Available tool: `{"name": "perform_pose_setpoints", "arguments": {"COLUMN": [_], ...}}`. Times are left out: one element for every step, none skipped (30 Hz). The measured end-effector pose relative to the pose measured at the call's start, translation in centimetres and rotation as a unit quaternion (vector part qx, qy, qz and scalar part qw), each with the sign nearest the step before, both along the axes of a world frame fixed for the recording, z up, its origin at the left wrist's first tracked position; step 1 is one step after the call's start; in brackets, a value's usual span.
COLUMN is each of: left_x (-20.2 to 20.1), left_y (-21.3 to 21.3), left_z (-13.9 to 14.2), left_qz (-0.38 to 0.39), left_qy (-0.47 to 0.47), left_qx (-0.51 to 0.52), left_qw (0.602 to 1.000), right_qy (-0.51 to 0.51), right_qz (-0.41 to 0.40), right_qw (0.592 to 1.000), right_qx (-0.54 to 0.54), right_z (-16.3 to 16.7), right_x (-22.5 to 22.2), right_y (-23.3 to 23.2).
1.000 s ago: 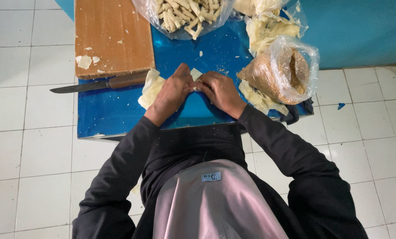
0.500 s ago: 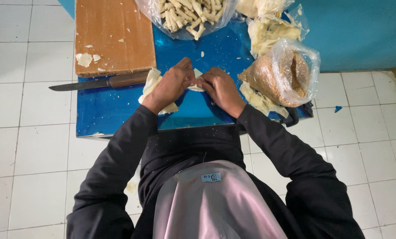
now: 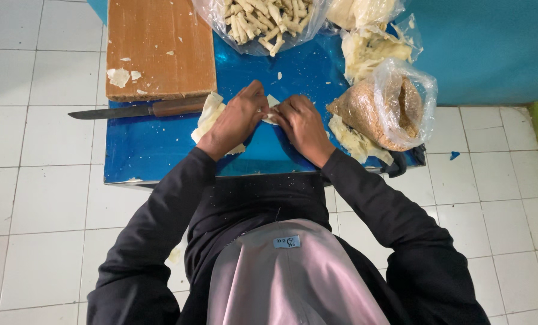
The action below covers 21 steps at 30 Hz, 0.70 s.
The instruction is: The person tears pieces from a sheet of dough on a blue table and shapes them by hand, placing the formed pieces aside while working through a pile of dough scraps. A bag of finished dough sticks and a knife rest on the table nearby.
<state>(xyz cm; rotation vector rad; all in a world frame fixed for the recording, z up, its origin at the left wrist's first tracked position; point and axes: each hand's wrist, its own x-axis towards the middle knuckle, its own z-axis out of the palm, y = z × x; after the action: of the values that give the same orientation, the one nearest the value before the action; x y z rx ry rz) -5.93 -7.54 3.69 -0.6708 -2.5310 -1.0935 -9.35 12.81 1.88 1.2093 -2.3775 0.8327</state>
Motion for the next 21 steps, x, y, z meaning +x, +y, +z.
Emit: {"name": "perform_pose_setpoints", "arguments": {"left_x": [-0.1,-0.1,0.0,0.1,0.3,0.4,0.6,0.7,0.8,0.7,0.7,0.7,0.5,0.3,0.2,0.2,0.1,0.3,0.5,0.7,0.9], "left_y": [0.1,0.1,0.1,0.1,0.1,0.0,0.0,0.0,0.1,0.3,0.5,0.6,0.6,0.6,0.7,0.7,0.6,0.6,0.6,0.7,0.7], "left_z": [0.0,0.1,0.1,0.2,0.2,0.3,0.3,0.3,0.2,0.1,-0.1,-0.2,-0.4,-0.5,-0.7,-0.8,-0.9,-1.0,-1.1,-1.2,-1.3], "left_qz": [0.004,0.008,0.011,0.014,0.018,0.020,0.022,0.024,0.028,0.033,0.036,0.042,0.048,0.053,0.055,0.057,0.059,0.065,0.070,0.074,0.108], "left_qy": [-0.005,-0.011,-0.027,-0.043,-0.059,-0.062,-0.064,-0.068,-0.048,-0.028,-0.008,-0.009,-0.009,-0.007,-0.008,-0.010,-0.011,-0.005,0.001,0.008,0.006], "left_qx": [-0.003,-0.006,0.001,0.008,0.015,0.015,0.014,0.013,0.005,-0.003,-0.011,-0.014,-0.017,-0.021,-0.023,-0.025,-0.027,-0.017,-0.007,0.004,-0.017], "left_qw": [1.000,1.000,1.000,0.999,0.998,0.998,0.998,0.997,0.998,0.999,0.999,0.999,0.999,0.998,0.998,0.998,0.998,0.998,0.998,0.997,0.994], "right_qy": [-0.007,-0.004,-0.002,0.001,0.013,0.025,0.038,0.045,0.052,0.059,0.058,0.056,0.056,0.066,0.074,0.082,0.086,0.090,0.093,0.108,0.124], "right_qz": [0.002,0.000,-0.002,-0.004,-0.007,-0.011,-0.014,-0.019,-0.024,-0.028,-0.026,-0.024,-0.021,-0.026,-0.030,-0.033,-0.037,-0.041,-0.046,-0.057,-0.067], "right_qw": [1.000,1.000,1.000,1.000,1.000,0.999,0.999,0.998,0.998,0.997,0.997,0.997,0.998,0.997,0.996,0.995,0.994,0.993,0.991,0.989,0.986], "right_qx": [-0.001,0.002,0.005,0.008,0.013,0.019,0.024,0.031,0.038,0.047,0.043,0.038,0.033,0.038,0.045,0.051,0.061,0.070,0.080,0.087,0.094], "right_z": [0.0,0.0,0.0,0.0,0.0,-0.1,-0.1,-0.1,-0.2,-0.2,-0.1,-0.1,0.0,0.1,0.1,0.2,0.2,0.2,0.2,0.1,0.1], "right_x": [0.1,0.2,0.2,0.2,0.2,0.2,0.2,0.1,0.1,0.1,0.2,0.4,0.5,0.7,1.0,1.2,1.4,1.4,1.4,1.2,0.8], "right_y": [0.1,0.1,0.1,0.1,0.1,0.0,-0.1,-0.1,-0.2,-0.2,0.0,0.1,0.3,0.5,0.8,1.0,1.1,1.1,1.0,0.9,0.6]}}
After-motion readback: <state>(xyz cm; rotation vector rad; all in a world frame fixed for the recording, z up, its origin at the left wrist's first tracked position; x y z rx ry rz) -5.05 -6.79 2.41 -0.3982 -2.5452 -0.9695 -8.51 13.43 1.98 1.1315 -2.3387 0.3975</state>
